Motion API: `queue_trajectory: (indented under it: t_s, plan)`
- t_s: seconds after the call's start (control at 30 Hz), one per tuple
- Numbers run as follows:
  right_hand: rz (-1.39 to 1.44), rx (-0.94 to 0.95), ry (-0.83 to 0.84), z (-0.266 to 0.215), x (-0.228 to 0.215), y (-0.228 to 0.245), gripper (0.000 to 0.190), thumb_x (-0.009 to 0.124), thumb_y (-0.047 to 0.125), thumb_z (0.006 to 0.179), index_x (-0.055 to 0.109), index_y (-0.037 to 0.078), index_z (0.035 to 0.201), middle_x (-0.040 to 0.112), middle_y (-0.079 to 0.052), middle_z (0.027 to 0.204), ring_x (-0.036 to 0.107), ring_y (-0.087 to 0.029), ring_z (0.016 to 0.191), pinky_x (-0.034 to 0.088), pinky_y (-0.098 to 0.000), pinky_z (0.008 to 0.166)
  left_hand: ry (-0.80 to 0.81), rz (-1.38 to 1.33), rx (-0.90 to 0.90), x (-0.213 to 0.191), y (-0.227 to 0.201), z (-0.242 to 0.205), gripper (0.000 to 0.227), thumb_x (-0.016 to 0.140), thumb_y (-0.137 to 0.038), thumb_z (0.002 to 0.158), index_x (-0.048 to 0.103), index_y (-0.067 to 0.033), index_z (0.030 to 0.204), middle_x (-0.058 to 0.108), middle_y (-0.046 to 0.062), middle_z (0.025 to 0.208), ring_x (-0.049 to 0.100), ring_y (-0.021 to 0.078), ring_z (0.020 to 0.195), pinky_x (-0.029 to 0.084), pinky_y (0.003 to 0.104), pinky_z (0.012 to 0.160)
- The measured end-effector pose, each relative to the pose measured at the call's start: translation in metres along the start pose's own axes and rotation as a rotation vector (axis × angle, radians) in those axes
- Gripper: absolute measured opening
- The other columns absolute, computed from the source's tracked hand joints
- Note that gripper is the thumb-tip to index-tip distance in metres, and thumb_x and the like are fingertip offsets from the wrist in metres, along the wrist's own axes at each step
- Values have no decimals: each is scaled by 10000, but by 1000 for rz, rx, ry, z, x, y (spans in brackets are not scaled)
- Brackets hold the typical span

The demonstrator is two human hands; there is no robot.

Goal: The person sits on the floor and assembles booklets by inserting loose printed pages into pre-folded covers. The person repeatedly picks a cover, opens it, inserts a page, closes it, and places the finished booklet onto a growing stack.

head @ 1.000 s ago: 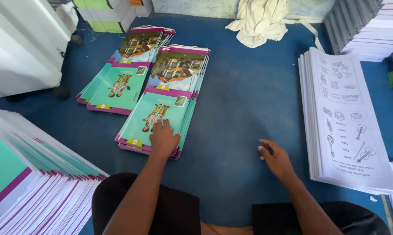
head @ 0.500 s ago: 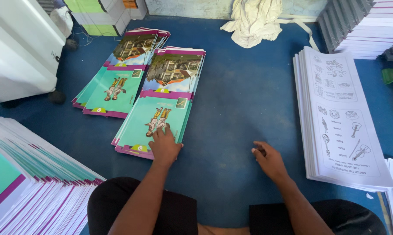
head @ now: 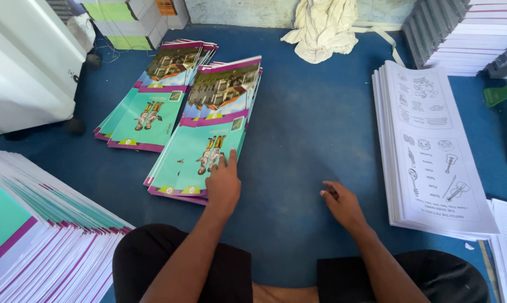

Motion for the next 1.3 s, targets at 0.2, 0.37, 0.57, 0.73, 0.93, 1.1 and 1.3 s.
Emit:
queue_trajectory:
  t_s: [0.2, 0.37, 0.57, 0.73, 0.93, 1.1, 1.3]
  plan:
    - [-64, 25, 10, -2, 0, 1, 411, 643, 230, 968, 626, 101, 1358, 722, -98, 1109, 694, -202, 984, 559, -346, 886, -250, -237, -1, -48, -10, 3, 642, 580, 8, 876, 468, -89, 1501, 632, 224, 1332, 658, 421, 1091, 555, 495, 885]
    - [-70, 8, 21, -8, -1, 11, 415, 641, 237, 967, 627, 100, 1358, 723, -114, 1124, 706, -227, 1006, 570, -361, 915, -354, -340, 53, -81, -32, -1, 629, 559, 29, 865, 478, -67, 1482, 681, 223, 1262, 683, 432, 1016, 544, 509, 848]
    - [-138, 75, 39, -12, -2, 15, 424, 629, 261, 969, 617, 125, 1371, 703, -109, 1185, 679, -234, 1092, 548, -388, 970, -288, -471, 68, -119, -65, 0, 640, 544, 21, 892, 456, -77, 1518, 714, 240, 1054, 700, 426, 871, 539, 510, 789]
    - [-57, 51, 35, -10, 0, 6, 443, 614, 304, 985, 615, 92, 1374, 705, -124, 1114, 673, -206, 994, 557, -375, 901, -54, -782, -66, -113, -84, 6, 602, 489, -34, 978, 429, -152, 1565, 717, 258, 973, 729, 379, 786, 542, 466, 756]
    - [235, 12, -33, 8, 0, -24, 503, 514, 436, 1025, 663, 16, 1258, 715, -82, 958, 640, -170, 752, 514, -313, 726, -47, -1350, 113, -72, -105, 10, 546, 471, 4, 1011, 422, -39, 1553, 578, 200, 1478, 597, 237, 1311, 443, 329, 1062]
    - [325, 114, -16, 19, 5, -57, 707, 381, 546, 1119, 702, -83, 1088, 654, -130, 813, 596, -172, 699, 495, -307, 644, 223, -1825, -35, 21, -99, 7, 587, 440, 50, 996, 352, -2, 1575, 490, 158, 1554, 513, 206, 1373, 395, 314, 1127]
    - [162, 2, -69, 15, -4, -35, 500, 553, 421, 1009, 688, -17, 1208, 748, -117, 929, 674, -142, 812, 524, -298, 760, 464, -1768, -527, 119, -67, -22, 640, 471, -39, 971, 303, -94, 1586, 560, 189, 1424, 603, 266, 1227, 497, 412, 1014]
Point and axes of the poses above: each hand's wrist, its own z-axis towards the middle knuckle, its own x-axis out of the palm, y = z × x, the point moved 10 cm from there along z, towards the middle knuckle
